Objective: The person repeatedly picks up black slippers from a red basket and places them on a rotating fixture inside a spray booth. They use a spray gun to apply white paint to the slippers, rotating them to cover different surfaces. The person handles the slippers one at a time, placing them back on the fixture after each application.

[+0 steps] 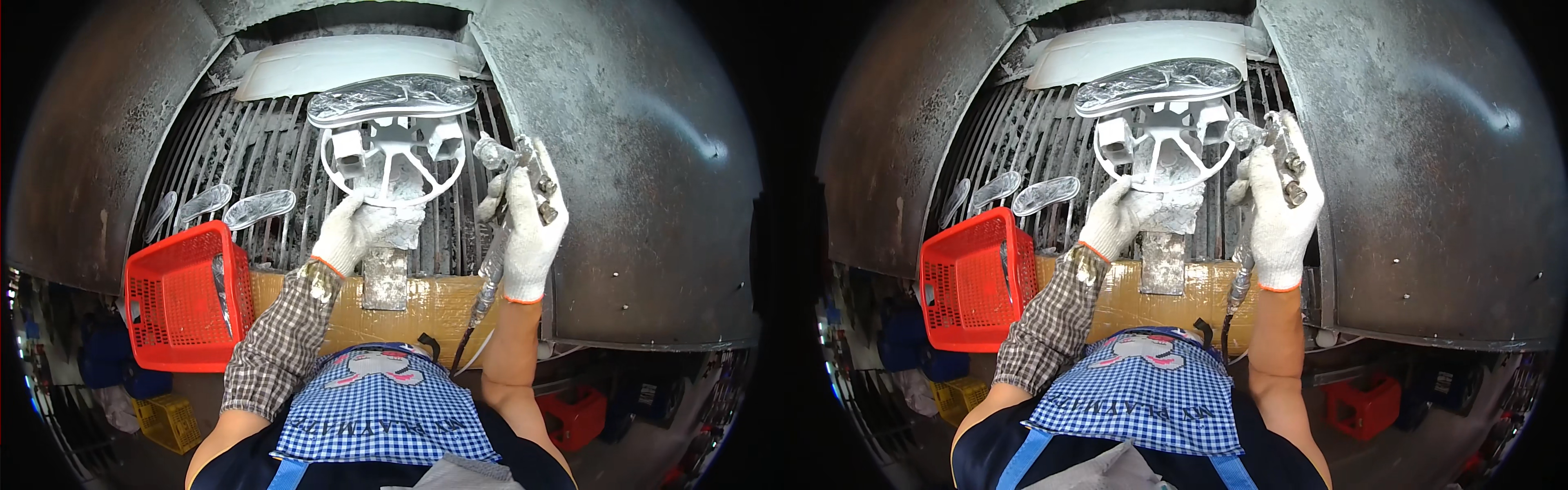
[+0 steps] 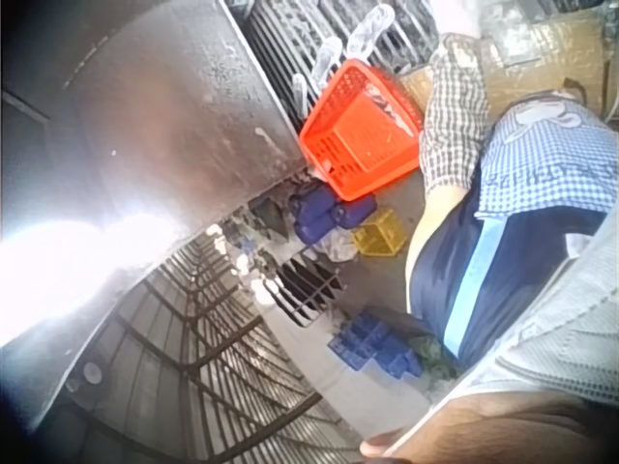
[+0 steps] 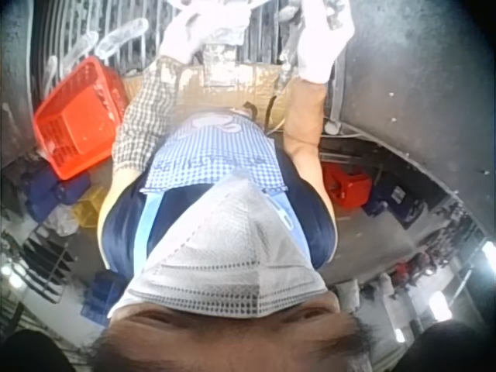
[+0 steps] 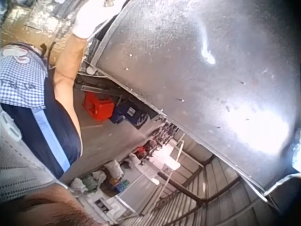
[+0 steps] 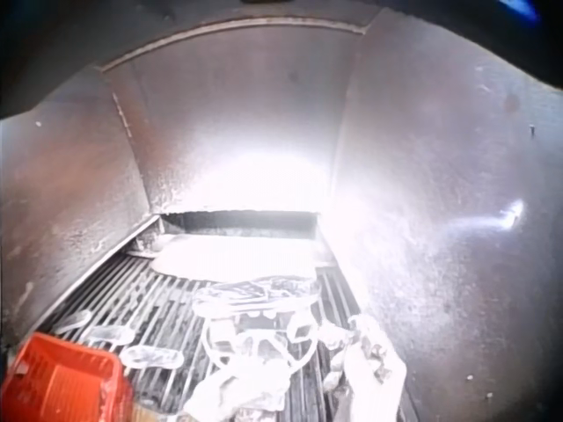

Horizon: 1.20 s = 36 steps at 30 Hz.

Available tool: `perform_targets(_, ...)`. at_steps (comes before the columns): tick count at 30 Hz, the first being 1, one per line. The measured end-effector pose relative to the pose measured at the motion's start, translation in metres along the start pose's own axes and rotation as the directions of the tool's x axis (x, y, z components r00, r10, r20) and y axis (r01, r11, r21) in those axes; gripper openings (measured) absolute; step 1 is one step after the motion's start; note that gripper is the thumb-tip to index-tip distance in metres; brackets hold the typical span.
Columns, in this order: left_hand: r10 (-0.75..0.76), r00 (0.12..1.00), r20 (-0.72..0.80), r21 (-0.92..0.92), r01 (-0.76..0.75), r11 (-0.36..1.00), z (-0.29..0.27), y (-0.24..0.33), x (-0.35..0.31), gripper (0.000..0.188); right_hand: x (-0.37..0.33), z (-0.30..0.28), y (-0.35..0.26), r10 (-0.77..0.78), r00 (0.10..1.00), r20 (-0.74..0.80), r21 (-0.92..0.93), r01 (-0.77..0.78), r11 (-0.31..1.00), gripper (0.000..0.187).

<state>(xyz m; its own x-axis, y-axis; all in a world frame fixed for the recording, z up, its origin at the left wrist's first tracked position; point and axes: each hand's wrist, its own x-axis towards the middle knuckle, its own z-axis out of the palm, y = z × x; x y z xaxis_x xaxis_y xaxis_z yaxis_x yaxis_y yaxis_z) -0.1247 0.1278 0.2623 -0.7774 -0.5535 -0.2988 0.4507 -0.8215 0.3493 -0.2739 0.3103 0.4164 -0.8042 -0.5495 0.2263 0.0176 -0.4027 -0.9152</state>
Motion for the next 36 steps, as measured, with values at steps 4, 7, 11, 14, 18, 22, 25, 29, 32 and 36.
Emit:
perform_targets(4, 0.03, 1.0, 0.001, -0.002, -0.03, 1.0, -0.012, 0.002, 0.004, 0.043, 0.004, -0.009, -0.003, 0.011, 0.999, -0.043, 0.045, -0.009, 0.999, 0.058)
perform_targets(7, 0.041, 0.998, -0.037, 0.001, -0.041, 0.999, -0.022, 0.006, 0.007, 0.041, 0.008, -0.016, -0.005, 0.004, 0.998, -0.068, 0.05, -0.001, 0.999, 0.057)
perform_targets(11, 0.046, 0.995, -0.087, 0.008, -0.046, 0.999, -0.034, 0.013, 0.009, 0.038, 0.012, -0.024, -0.01, -0.03, 0.996, -0.088, 0.001, 0.03, 1.0, 0.056)
perform_targets(14, 0.063, 0.995, -0.083, -0.006, -0.064, 0.998, -0.042, 0.017, 0.01, 0.035, 0.01, -0.027, -0.014, -0.083, 0.988, -0.131, -0.113, 0.068, 0.991, 0.056)
perform_targets(18, 0.093, 0.987, -0.132, 0.035, -0.089, 0.995, -0.053, 0.025, 0.013, 0.034, -0.007, -0.027, -0.021, -0.031, 0.998, -0.056, -0.034, 0.029, 0.999, 0.056)
perform_targets(22, 0.122, 0.988, -0.092, 0.04, -0.119, 0.992, -0.06, 0.034, 0.012, 0.036, -0.013, -0.026, -0.025, -0.005, 0.999, -0.032, -0.061, 0.003, 0.998, 0.057)
perform_targets(25, 0.114, 0.993, 0.021, 0.009, -0.114, 0.993, -0.062, 0.046, 0.014, 0.035, -0.008, -0.029, -0.027, -0.037, 0.996, -0.08, -0.059, 0.032, 0.998, 0.056)
perform_targets(29, 0.22, 0.973, -0.068, 0.01, -0.219, 0.976, -0.061, 0.051, 0.011, 0.022, -0.014, -0.035, -0.032, -0.036, 0.993, -0.109, -0.067, 0.028, 0.997, 0.055)
perform_targets(32, 0.202, 0.978, -0.06, 0.003, -0.202, 0.979, -0.056, 0.04, 0.007, 0.024, -0.025, -0.037, -0.036, 0.012, 0.999, -0.038, -0.057, -0.014, 0.998, 0.055)
perform_targets(36, 0.128, 0.992, 0.019, 0.073, -0.129, 0.989, -0.043, 0.011, 0.0, 0.027, -0.029, -0.036, -0.039, -0.004, 0.997, -0.081, -0.067, -0.002, 0.998, 0.054)
